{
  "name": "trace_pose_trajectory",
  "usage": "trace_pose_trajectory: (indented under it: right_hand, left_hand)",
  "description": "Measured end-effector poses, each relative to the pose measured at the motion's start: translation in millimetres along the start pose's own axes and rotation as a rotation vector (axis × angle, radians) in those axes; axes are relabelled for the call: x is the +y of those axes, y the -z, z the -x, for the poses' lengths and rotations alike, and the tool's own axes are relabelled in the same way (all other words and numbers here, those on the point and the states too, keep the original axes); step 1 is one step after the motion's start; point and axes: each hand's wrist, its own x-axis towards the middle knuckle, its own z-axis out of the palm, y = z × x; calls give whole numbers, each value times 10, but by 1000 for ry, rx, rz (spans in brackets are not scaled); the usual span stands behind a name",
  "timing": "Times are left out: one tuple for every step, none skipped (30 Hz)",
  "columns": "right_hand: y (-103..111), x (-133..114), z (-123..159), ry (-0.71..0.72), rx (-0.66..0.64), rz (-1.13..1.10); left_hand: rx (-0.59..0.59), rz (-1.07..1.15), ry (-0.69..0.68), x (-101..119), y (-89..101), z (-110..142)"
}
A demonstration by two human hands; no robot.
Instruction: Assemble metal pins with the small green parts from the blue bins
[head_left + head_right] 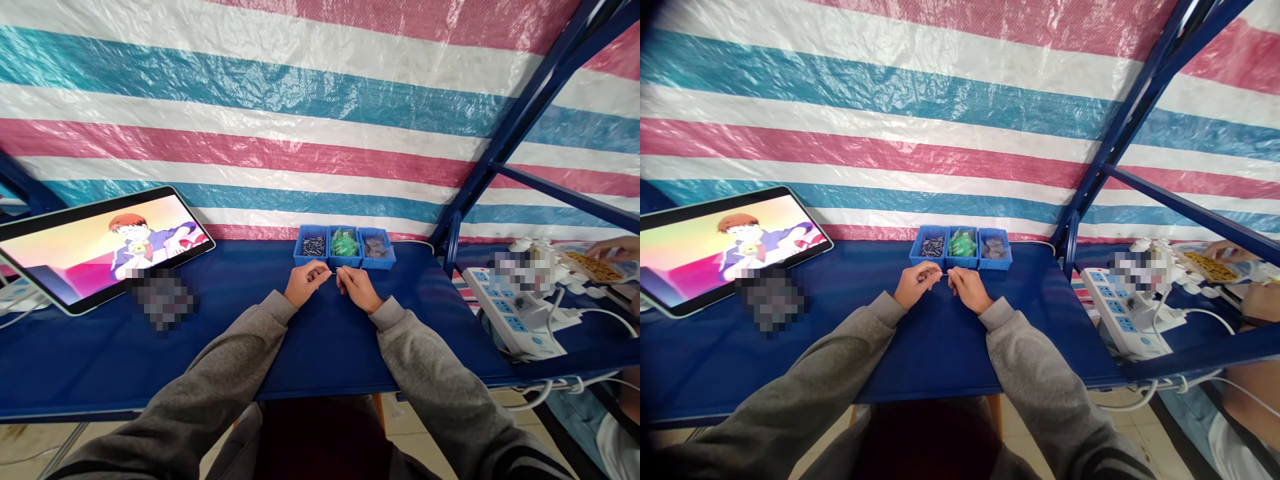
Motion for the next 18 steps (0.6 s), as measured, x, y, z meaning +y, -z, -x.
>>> trace_pose_trajectory:
  right_hand:
    - [-1,6,0,-5,7,-9]
    - [-3,13,0,-9,11,-13]
    - [-4,21,1,-12,13,-13]
    - [-5,29,1,-13,12,-14]
    - [-6,37,1,-13,12,-18]
    - [-8,44,2,-13,13,-27]
    - [-9,49,2,-10,15,-37]
    - [-9,52,2,-6,15,-46]
    - [-10,51,2,0,14,-51]
    - [-11,48,2,9,12,-49]
    - [-11,42,2,18,8,-40]
    - [-11,33,3,25,4,-27]
    - [-11,24,3,29,0,-11]
    - [-10,14,3,28,-1,3]
    - [-9,6,3,24,0,15]
    - [-7,1,2,18,4,23]
    - [-5,-1,1,13,12,26]
    - [-3,1,-1,8,21,24]
  left_hand:
    - [-11,-20,-9,9,3,1]
    - [-16,-44,-19,18,5,1]
    - [-16,-65,-28,28,6,2]
    - [-9,-81,-34,36,7,2]
    - [0,-92,-36,43,8,3]
    - [11,-98,-37,49,9,3]
    - [18,-103,-36,53,11,4]
    - [24,-111,-36,55,13,6]
    - [28,-123,-36,56,15,8]
    - [34,-138,-37,57,17,10]
    - [39,-153,-36,57,19,12]
    - [47,-162,-34,58,21,13]
    - [56,-162,-31,59,22,13]
    - [67,-148,-27,61,23,13]
    - [73,-121,-22,62,24,11]
    - [78,-89,-17,64,24,8]
    - [80,-61,-15,63,24,5]
    - [81,-42,-16,61,22,1]
